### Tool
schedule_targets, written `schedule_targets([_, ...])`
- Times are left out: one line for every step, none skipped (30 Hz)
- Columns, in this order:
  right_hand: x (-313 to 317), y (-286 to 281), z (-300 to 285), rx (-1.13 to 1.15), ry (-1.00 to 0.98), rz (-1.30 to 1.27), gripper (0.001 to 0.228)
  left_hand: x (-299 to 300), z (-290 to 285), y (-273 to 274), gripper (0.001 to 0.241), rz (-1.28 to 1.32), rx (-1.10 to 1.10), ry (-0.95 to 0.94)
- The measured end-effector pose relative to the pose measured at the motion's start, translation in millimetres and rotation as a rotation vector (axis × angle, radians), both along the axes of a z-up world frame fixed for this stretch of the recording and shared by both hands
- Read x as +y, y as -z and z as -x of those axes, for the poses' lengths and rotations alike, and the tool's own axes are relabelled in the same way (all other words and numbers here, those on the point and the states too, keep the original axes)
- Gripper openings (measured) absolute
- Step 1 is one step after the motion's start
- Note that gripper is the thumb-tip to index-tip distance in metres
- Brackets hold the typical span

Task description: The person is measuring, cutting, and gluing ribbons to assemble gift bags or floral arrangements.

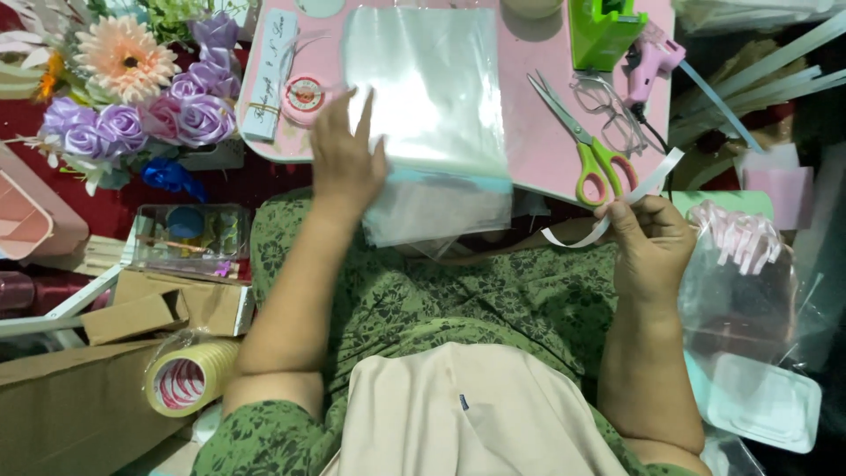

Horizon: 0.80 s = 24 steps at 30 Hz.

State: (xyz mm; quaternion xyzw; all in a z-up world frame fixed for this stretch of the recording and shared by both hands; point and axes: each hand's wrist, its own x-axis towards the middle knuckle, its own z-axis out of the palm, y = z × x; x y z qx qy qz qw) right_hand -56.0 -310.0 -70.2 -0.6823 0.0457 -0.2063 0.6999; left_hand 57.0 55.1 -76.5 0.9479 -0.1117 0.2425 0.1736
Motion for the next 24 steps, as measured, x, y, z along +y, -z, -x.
schedule_targets([-2.8, 5.1, 0.4, 0.008, 0.007, -0.035, 0.014, -8.9, 7.0, 6.1, 0.063, 0.027, 0.013, 0.066])
schedule_targets([-2.0, 9.3, 0.4, 0.006, 0.007, -0.035, 0.014, -24.1, 11.2, 15.7, 0.063, 0.027, 0.010, 0.066])
schedule_targets([-1.1, 13.4, 0.5, 0.002, 0.009, -0.046, 0.012, -39.2, 15.6, 25.2, 0.051, 0.162, -0.162, 0.215])
schedule_targets([0.2, 17.5, -0.4, -0.004, 0.010, -0.058, 0.012, -53.9, 18.7, 34.2, 0.041, 0.296, -0.337, 0.365])
schedule_targets([10.6, 12.9, 1.7, -0.009, 0.010, -0.059, 0.012, -68.7, 37.9, 25.4, 0.041, 0.294, -0.342, 0.366])
schedule_targets([21.3, 8.5, 4.2, 0.000, -0.011, -0.046, 0.012, -83.2, 57.7, 16.6, 0.035, 0.432, -0.211, 0.480])
schedule_targets([31.8, 4.3, 6.8, 0.010, -0.032, -0.034, 0.012, -97.9, 77.6, 8.3, 0.031, 0.567, -0.077, 0.591])
schedule_targets([42.0, -0.2, 8.2, 0.008, -0.030, -0.036, 0.012, -97.5, 86.9, -2.5, 0.031, 0.565, -0.077, 0.595])
schedule_targets([52.0, -4.5, 9.7, -0.005, -0.036, -0.009, 0.011, -97.4, 96.3, -13.0, 0.032, 0.670, 0.282, 0.633])
schedule_targets([61.7, -8.7, 12.1, -0.017, -0.039, 0.017, 0.010, -97.6, 106.3, -23.3, 0.047, 0.761, 0.648, 0.660])
schedule_targets([66.4, -8.7, 16.0, -0.018, -0.034, 0.015, 0.010, -102.8, 108.9, -13.8, 0.047, 0.757, 0.650, 0.664])
schedule_targets([71.7, -9.1, 18.3, -0.032, -0.051, 0.016, 0.010, -107.3, 109.8, -4.9, 0.055, 0.898, 0.894, 0.685])
schedule_targets([77.4, -10.0, 20.8, -0.047, -0.068, 0.018, 0.010, -111.4, 110.9, 3.7, 0.063, 1.035, 1.141, 0.696])
schedule_targets([81.3, -11.3, 24.6, -0.056, -0.068, 0.015, 0.010, -112.4, 112.6, 4.4, 0.063, 1.028, 1.134, 0.699])
schedule_targets([85.7, -12.7, 28.6, -0.058, -0.090, -0.012, 0.009, -112.9, 114.4, 5.1, 0.062, 1.156, 1.245, 0.719])
schedule_targets([89.4, -14.2, 32.8, -0.059, -0.113, -0.036, 0.008, -114.2, 116.6, 6.1, 0.064, 1.287, 1.356, 0.736])
schedule_targets([94.0, -15.3, 35.3, -0.066, -0.113, -0.036, 0.008, -116.2, 119.4, 4.4, 0.064, 1.284, 1.350, 0.740])
schedule_targets([98.6, -16.4, 37.7, -0.104, -0.116, -0.069, 0.007, -118.2, 122.4, 2.8, 0.055, 1.500, 1.322, 0.747])
schedule_targets([103.3, -17.4, 39.9, -0.142, -0.120, -0.103, 0.007, -120.1, 125.3, 1.4, 0.052, 1.716, 1.283, 0.751])
schedule_targets([102.4, -16.5, 40.4, -0.146, -0.120, -0.101, 0.007, -120.6, 125.1, 8.4, 0.052, 1.715, 1.279, 0.755])
schedule_targets([101.4, -15.6, 40.8, -0.155, -0.140, -0.139, 0.006, -121.1, 124.7, 15.4, 0.049, 1.832, 1.215, 0.730])
schedule_targets([100.3, -15.0, 40.2, -0.168, -0.160, -0.175, 0.006, -121.8, 123.2, 22.0, 0.048, 1.945, 1.144, 0.705])
schedule_targets([97.5, -10.2, 40.5, -0.175, -0.162, -0.173, 0.006, -120.2, 121.8, 21.8, 0.048, 1.942, 1.139, 0.712])
schedule_targets([94.3, -5.5, 40.5, -0.147, -0.152, -0.184, 0.006, -119.2, 120.3, 21.8, 0.039, 1.969, 1.098, 0.689])
